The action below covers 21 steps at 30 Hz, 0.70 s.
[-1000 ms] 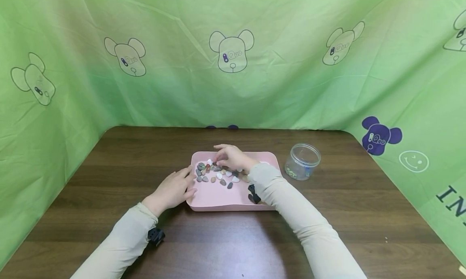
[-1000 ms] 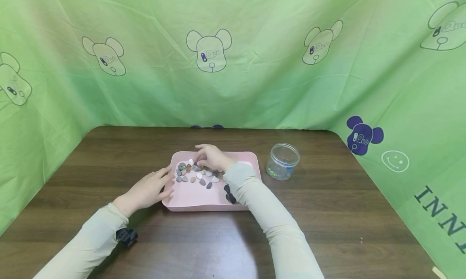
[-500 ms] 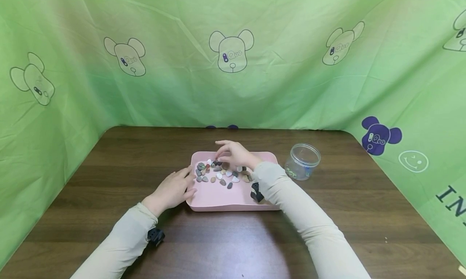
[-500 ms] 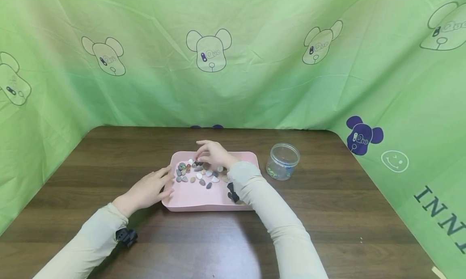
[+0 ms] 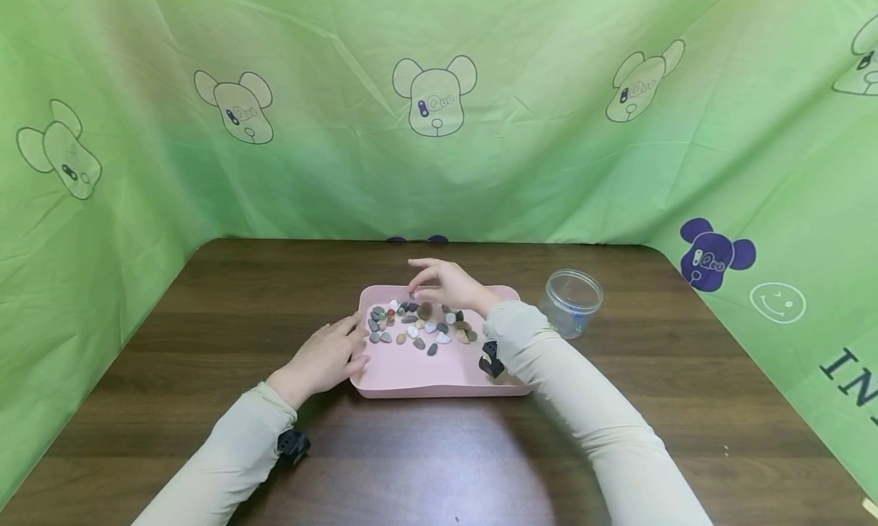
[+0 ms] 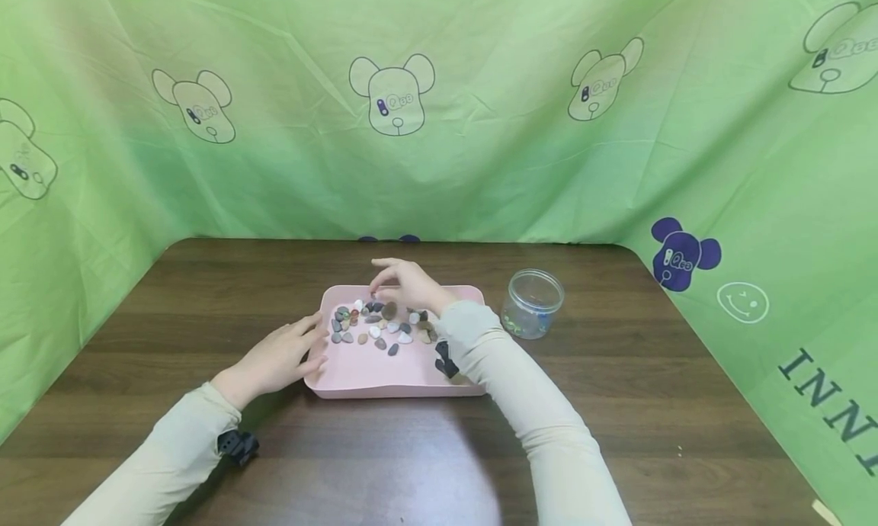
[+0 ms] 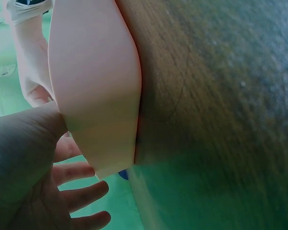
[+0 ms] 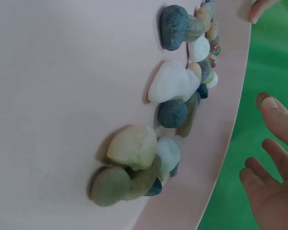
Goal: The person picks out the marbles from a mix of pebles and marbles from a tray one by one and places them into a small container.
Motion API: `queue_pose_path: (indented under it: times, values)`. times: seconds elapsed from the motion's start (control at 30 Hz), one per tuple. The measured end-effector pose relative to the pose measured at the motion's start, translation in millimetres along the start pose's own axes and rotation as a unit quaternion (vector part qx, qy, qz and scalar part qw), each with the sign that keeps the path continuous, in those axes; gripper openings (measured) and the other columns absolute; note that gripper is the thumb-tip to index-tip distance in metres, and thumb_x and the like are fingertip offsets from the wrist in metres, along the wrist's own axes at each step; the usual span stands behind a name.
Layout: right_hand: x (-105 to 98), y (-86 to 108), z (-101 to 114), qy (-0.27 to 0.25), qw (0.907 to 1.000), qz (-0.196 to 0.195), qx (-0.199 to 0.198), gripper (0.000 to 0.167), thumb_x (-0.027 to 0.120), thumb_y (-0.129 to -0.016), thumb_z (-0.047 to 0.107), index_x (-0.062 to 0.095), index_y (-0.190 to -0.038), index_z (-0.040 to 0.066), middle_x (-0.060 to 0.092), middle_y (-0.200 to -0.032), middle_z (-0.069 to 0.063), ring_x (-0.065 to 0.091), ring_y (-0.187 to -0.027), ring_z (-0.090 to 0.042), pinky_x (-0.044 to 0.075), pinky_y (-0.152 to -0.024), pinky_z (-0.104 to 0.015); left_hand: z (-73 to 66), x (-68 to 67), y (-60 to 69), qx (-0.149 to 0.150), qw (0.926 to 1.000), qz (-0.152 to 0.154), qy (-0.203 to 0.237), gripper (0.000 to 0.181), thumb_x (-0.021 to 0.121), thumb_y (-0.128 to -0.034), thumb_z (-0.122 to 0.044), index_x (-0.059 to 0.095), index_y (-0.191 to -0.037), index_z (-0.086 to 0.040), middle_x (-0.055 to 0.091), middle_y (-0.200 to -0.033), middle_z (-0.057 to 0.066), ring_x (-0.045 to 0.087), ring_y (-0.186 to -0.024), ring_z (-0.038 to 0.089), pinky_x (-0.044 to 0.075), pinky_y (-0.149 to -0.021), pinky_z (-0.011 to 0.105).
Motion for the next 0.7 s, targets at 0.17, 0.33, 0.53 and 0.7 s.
queue_pose_path:
  times: [0.17, 0.33, 0.53, 0.7]
  values:
    - [-4, 2.8, 5, 0.009, 0.9999, 0.001, -0.015, 0.016, 0.067, -0.084, 0.013, 0.072, -0.098, 0.008, 0.042, -0.144, -0.018, 0.038, -0.135, -0.036, 0.029, -0.112, -0.049, -0.6, -0.4, 0.4, 0.001, 1.0, 0.0, -0.001, 0.045, 0.059, -0.0901, -0.026, 0.056, -0.125, 0.002, 0.04, -0.143, 0.025, 0.042, -0.131, 0.037, 0.037, -0.104, 0.055]
    - [-8, 6.1, 9, 0.003, 0.9998, 0.007, -0.019, 0.016, 0.066, -0.085, 0.013, 0.072, -0.098, 0.007, 0.041, -0.145, -0.018, 0.037, -0.136, -0.035, 0.032, -0.111, -0.048, -0.5, 0.0, 0.5, 0.001, 1.0, 0.002, 0.0, 0.045, 0.059, -0.0901, -0.026, 0.056, -0.125, 0.002, 0.039, -0.143, 0.025, 0.041, -0.132, 0.037, 0.036, -0.105, 0.055]
    - [-13, 9.9, 9, -0.009, 0.9998, 0.008, -0.017, 0.016, 0.065, -0.086, 0.013, 0.072, -0.099, 0.007, 0.039, -0.147, -0.017, 0.035, -0.137, -0.035, 0.039, -0.106, -0.044, 0.0, 0.3, 0.4, 0.003, 1.0, -0.001, -0.001, 0.045, 0.059, -0.09, -0.026, 0.056, -0.125, 0.002, 0.039, -0.144, 0.025, 0.041, -0.132, 0.037, 0.037, -0.105, 0.055]
    - [-17, 13.2, 8, -0.024, 0.9996, 0.006, -0.016, 0.017, 0.065, -0.086, 0.011, 0.071, -0.1, 0.005, 0.037, -0.148, -0.018, 0.034, -0.138, -0.035, 0.039, -0.106, -0.042, -0.7, -0.4, 0.7, 0.007, 1.0, -0.006, -0.001, 0.044, 0.059, -0.0898, -0.026, 0.056, -0.124, 0.003, 0.04, -0.143, 0.026, 0.042, -0.131, 0.037, 0.037, -0.104, 0.055]
Point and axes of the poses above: each hand's wrist, its own y-axis away from the middle knuckle, its own x-axis out of the palm, z = x × y, the point moved 10 cm from there along -y, towards the middle knuckle
